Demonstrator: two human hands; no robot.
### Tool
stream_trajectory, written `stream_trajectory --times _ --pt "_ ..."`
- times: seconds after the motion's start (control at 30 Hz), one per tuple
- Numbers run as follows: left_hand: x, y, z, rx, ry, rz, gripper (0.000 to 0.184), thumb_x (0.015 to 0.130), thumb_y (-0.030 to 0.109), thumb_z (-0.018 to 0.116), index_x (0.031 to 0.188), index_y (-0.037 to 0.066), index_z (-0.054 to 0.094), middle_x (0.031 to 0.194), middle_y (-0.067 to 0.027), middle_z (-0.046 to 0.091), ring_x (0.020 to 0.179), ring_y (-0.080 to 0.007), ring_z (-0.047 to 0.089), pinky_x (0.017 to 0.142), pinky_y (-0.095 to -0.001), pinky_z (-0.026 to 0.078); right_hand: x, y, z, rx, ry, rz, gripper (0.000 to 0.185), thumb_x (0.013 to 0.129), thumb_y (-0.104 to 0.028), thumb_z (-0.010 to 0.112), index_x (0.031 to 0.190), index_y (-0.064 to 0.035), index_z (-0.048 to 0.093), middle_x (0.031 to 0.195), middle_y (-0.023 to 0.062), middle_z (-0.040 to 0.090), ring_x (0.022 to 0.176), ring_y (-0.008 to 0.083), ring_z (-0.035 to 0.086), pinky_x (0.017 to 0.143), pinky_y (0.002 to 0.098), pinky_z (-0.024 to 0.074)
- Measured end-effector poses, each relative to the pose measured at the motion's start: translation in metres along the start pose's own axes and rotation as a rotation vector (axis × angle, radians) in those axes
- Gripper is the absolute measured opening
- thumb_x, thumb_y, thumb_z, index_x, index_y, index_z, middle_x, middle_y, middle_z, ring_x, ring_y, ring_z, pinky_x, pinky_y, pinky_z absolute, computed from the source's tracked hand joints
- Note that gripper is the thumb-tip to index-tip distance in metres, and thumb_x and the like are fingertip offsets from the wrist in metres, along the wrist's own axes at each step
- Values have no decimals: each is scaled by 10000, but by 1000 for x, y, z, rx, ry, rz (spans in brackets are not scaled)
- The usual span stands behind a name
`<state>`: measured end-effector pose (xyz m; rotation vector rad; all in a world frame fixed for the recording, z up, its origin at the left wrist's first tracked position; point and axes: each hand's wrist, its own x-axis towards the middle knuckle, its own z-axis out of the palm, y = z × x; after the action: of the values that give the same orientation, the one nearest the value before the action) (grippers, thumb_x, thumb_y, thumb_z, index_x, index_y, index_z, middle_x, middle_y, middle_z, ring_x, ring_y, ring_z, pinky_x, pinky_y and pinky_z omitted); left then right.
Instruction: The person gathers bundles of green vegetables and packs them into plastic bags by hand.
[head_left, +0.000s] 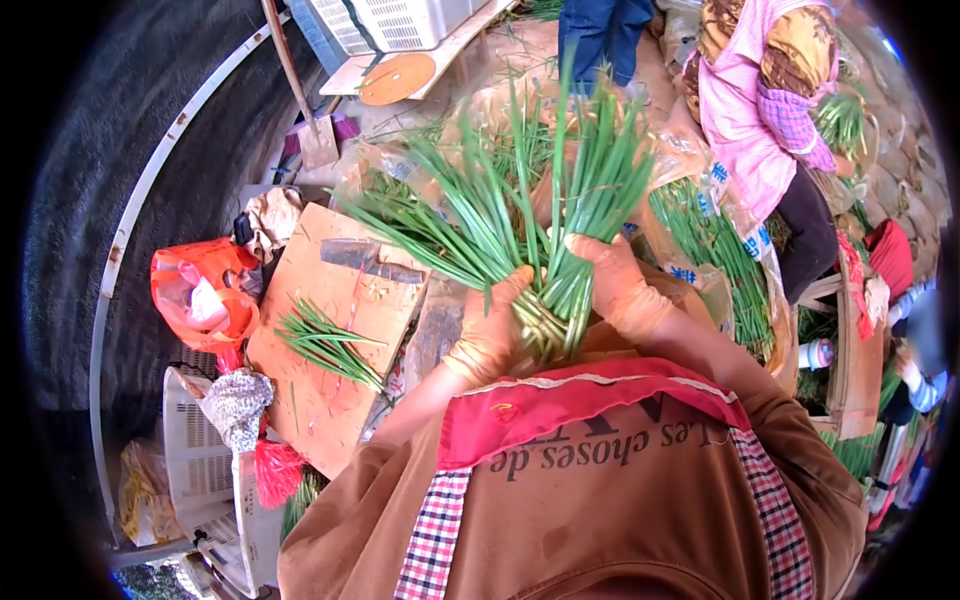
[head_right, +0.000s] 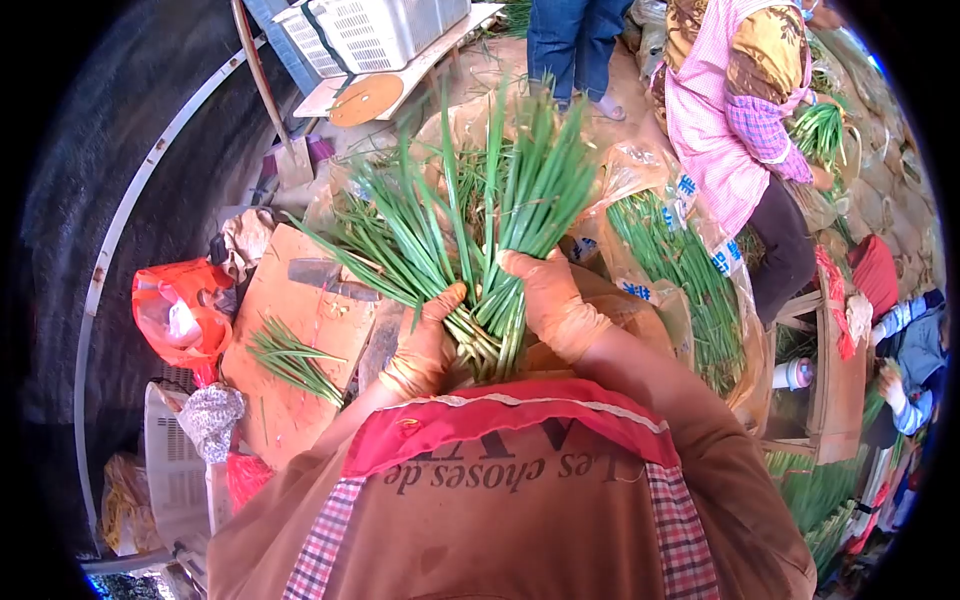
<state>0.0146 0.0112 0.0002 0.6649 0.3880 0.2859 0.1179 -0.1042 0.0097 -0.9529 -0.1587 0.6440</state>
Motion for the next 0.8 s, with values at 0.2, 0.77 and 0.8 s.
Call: stream_trajectory --times 0.2,0.77,0.8 --pt "11 5 0 -53 60 -100 326 792 -4 593 1110 27 533 908 -70 594 803 -212 587 727 -343 506 9 -2 -10 44 2 24 269 785 -13 556 1052 -31 587 966 48 615 822 174 599 771 317 488" --pt "80 -8 -26 428 -28 -15 322 735 11 684 1048 12 609 916 -43 643 784 -164 603 721 -300 486 68 26 -16 -128 -97 77 254 788 -6 612 1037 -51 601 928 3 616 828 114 566 784 282 457" --pt "83 -8 -28 503 35 -17 296 735 8 684 1024 14 622 904 -42 645 777 -162 605 708 -300 488 70 29 -16 -129 -72 90 265 792 -15 612 1055 -42 594 949 20 617 841 130 575 784 299 467"
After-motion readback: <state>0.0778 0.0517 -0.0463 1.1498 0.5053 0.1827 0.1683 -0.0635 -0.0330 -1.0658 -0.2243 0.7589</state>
